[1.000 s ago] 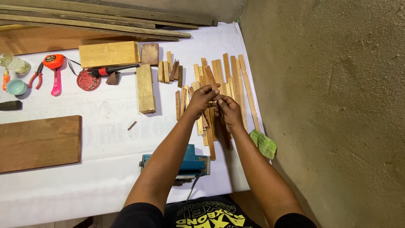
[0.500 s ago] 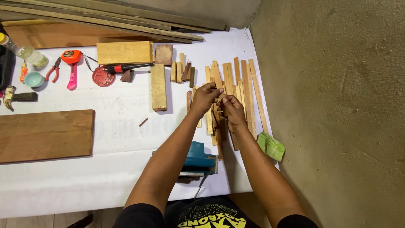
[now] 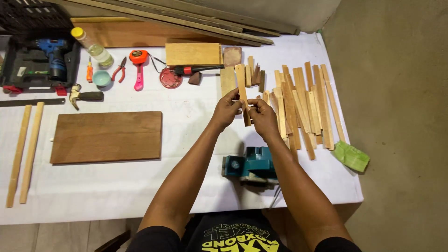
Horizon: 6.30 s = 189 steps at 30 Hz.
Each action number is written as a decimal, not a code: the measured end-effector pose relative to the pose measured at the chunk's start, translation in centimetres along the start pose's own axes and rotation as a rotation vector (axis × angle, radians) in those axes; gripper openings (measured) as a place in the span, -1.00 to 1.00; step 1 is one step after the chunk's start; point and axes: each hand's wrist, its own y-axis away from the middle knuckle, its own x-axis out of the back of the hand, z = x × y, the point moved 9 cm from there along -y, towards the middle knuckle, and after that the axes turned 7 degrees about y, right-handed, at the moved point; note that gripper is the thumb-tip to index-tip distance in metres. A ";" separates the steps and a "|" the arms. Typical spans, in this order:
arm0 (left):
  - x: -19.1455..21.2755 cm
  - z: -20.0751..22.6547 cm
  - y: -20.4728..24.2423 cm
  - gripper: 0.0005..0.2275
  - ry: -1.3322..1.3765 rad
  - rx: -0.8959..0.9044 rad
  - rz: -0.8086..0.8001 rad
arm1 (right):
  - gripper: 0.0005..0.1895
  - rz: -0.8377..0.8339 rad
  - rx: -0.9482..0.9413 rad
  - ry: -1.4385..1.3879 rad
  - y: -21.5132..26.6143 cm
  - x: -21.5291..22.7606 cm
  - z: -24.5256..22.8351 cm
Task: Arranging and inspecting wooden strips and boards on a workbench.
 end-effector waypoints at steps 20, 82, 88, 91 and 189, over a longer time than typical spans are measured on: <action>18.8 4.6 10.2 -0.64 0.084 0.012 0.236 | -0.76 -0.158 0.074 -0.123 1.3 -19.5 -5.8; 85.5 11.9 36.6 -0.59 -0.607 0.274 0.547 | -0.51 -0.604 -0.293 -0.109 12.6 -89.0 -19.2; 86.9 13.0 37.2 -0.63 -0.692 0.325 0.547 | -0.51 -0.632 -0.334 -0.064 13.3 -91.1 -20.3; 87.4 12.7 37.3 -0.63 -0.735 0.324 0.524 | -0.53 -0.626 -0.321 -0.061 13.2 -91.8 -20.3; 53.9 21.9 25.4 -0.90 -1.270 -0.641 0.056 | -0.85 0.260 0.799 0.762 10.6 -53.7 -24.7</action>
